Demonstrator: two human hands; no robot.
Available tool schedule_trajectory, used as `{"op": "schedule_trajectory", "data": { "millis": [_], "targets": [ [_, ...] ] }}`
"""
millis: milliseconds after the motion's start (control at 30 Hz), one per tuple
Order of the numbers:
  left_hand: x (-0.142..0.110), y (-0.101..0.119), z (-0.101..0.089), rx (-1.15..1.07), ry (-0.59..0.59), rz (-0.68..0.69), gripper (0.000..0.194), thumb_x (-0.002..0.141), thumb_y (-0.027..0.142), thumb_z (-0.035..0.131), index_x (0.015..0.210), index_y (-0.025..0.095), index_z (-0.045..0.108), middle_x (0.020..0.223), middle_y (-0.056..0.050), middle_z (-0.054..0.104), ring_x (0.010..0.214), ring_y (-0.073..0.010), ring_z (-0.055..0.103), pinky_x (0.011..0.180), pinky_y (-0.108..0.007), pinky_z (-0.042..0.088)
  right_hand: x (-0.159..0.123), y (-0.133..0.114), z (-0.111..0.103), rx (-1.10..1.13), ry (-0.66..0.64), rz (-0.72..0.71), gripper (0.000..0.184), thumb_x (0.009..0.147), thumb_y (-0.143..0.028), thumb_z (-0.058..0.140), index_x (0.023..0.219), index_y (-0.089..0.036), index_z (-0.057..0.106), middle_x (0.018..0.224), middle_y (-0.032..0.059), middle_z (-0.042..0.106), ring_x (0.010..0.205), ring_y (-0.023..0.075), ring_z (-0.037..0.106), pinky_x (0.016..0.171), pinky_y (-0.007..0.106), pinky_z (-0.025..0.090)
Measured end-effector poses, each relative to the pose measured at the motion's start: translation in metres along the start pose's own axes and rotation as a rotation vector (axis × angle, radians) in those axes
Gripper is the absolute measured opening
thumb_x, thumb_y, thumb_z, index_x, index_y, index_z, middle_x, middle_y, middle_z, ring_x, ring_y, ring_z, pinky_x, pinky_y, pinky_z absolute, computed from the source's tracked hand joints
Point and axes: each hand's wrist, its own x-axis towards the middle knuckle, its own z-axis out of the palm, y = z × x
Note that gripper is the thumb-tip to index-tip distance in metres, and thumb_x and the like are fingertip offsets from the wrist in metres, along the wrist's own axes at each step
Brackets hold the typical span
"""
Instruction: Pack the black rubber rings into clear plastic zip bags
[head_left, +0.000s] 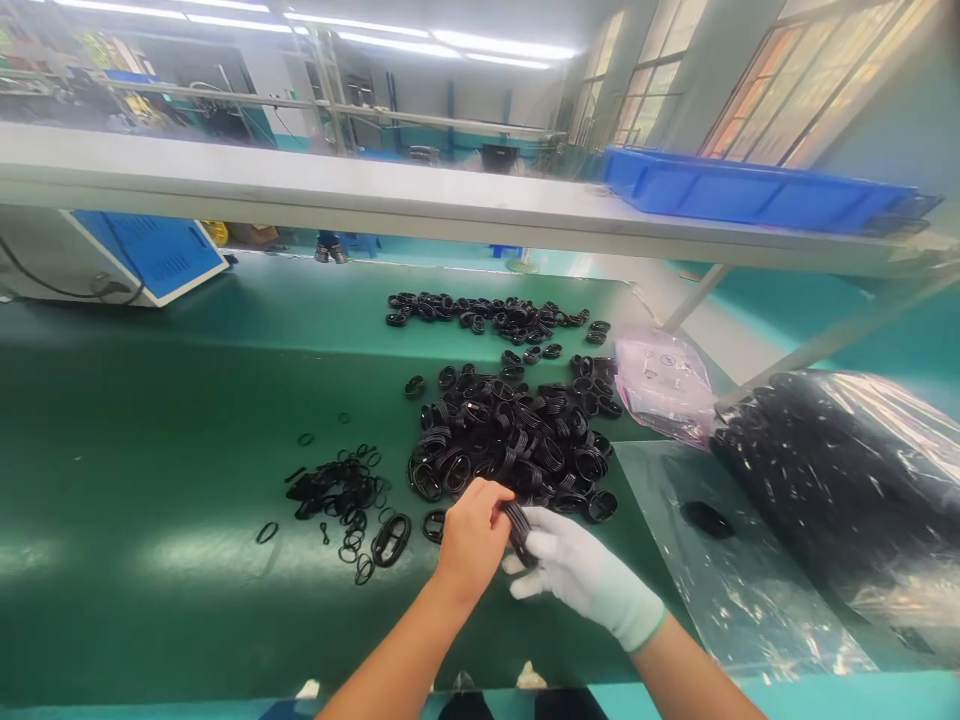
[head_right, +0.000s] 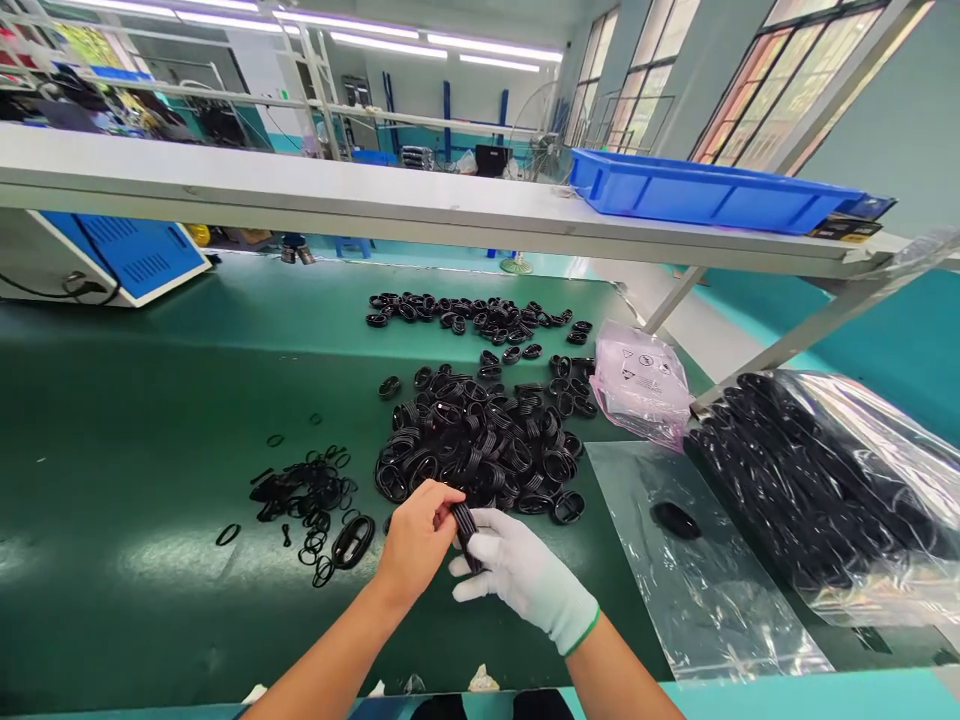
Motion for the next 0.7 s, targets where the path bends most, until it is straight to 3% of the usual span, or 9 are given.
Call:
{"op": "schedule_trajectory", "data": {
  "millis": [100,200,267,333,433,500,567,633,700],
  "targets": [
    [0.0,-0.002,0.002,-0.07,-0.201,-0.028,0.032,0.069,0.009,0.043,0.093,0.024,0.057,0.085,0.002,0.051,0.067,-0.0085,0.05,0.063,-0.022,0.042,-0.003,0.003,-0.016,-0.09,0.109,-0.041,0.038,0.068,-0.029,0.065,0.102,-0.016,0.053,0.089,0.0035,0.052,0.072,0.0128,0.055,0.062,0.03,0.048],
    [-0.008,-0.01,0.018,-0.026,-0.383,-0.044,0.02,0.068,0.013,0.05,0.085,0.023,0.055,0.087,0.003,0.05,0.063,-0.0078,0.05,0.059,-0.021,0.042,-0.003,0.011,-0.04,-0.204,0.256,-0.035,0.044,0.061,-0.027,0.067,0.101,-0.016,0.05,0.089,0.0039,0.053,0.073,0.0141,0.055,0.061,0.03,0.047],
    [-0.017,-0.022,0.038,0.162,-0.373,-0.031,0.018,0.068,0.012,0.05,0.083,0.022,0.053,0.092,0.002,0.05,0.07,-0.0097,0.052,0.062,-0.022,0.042,-0.006,0.017,-0.06,-0.318,0.393,-0.009,0.046,0.061,-0.027,0.065,0.103,-0.017,0.048,0.088,0.0039,0.053,0.072,0.0155,0.055,0.059,0.032,0.047],
    [-0.027,-0.036,0.057,0.427,-0.332,-0.017,0.021,0.071,0.008,0.046,0.084,0.022,0.053,0.098,0.0,0.05,0.081,-0.0134,0.053,0.068,-0.025,0.041,-0.014,0.019,-0.083,-0.544,0.567,0.006,0.035,0.067,-0.027,0.057,0.1,-0.018,0.049,0.084,0.0033,0.054,0.069,0.0154,0.054,0.059,0.033,0.047],
    [-0.039,-0.05,0.074,0.698,-0.306,-0.058,0.026,0.07,0.003,0.044,0.086,0.022,0.053,0.103,-0.002,0.05,0.093,-0.0178,0.051,0.072,-0.027,0.04,-0.033,0.007,-0.115,-1.14,0.744,-0.063,0.02,0.076,-0.02,0.042,0.093,-0.019,0.054,0.085,0.0056,0.056,0.078,0.0183,0.052,0.072,0.036,0.044],
    [-0.042,-0.048,0.077,0.743,-0.272,-0.076,0.029,0.07,0.005,0.047,0.092,0.023,0.051,0.108,-0.003,0.048,0.093,-0.0185,0.051,0.072,-0.028,0.04,-0.041,-0.008,-0.133,-1.533,0.711,-0.136,0.029,0.076,-0.013,0.039,0.099,-0.019,0.056,0.1,0.0079,0.056,0.096,0.0216,0.048,0.085,0.037,0.038],
    [-0.041,-0.035,0.081,0.719,-0.265,-0.067,0.027,0.072,0.01,0.049,0.095,0.024,0.05,0.107,-0.002,0.049,0.088,-0.0174,0.052,0.07,-0.028,0.039,-0.04,-0.022,-0.148,-1.828,0.592,-0.167,0.042,0.072,-0.006,0.041,0.11,-0.018,0.052,0.116,0.008,0.051,0.11,0.0234,0.039,0.093,0.036,0.031],
    [-0.038,-0.018,0.092,0.672,-0.279,-0.062,0.019,0.077,0.015,0.046,0.092,0.025,0.05,0.1,0.0,0.051,0.082,-0.0157,0.053,0.067,-0.027,0.039,-0.03,-0.032,-0.161,-2.019,0.453,-0.147,0.047,0.07,-0.003,0.042,0.114,-0.018,0.05,0.122,0.0077,0.047,0.113,0.0233,0.037,0.093,0.035,0.03],
    [-0.033,-0.004,0.106,0.639,-0.275,-0.073,0.015,0.079,0.015,0.043,0.089,0.024,0.05,0.094,0.001,0.052,0.082,-0.0145,0.053,0.066,-0.025,0.038,-0.018,-0.037,-0.17,-2.103,0.381,-0.107,0.042,0.072,-0.001,0.039,0.108,-0.017,0.052,0.116,0.01,0.05,0.104,0.0232,0.043,0.084,0.035,0.033]
  ]
}}
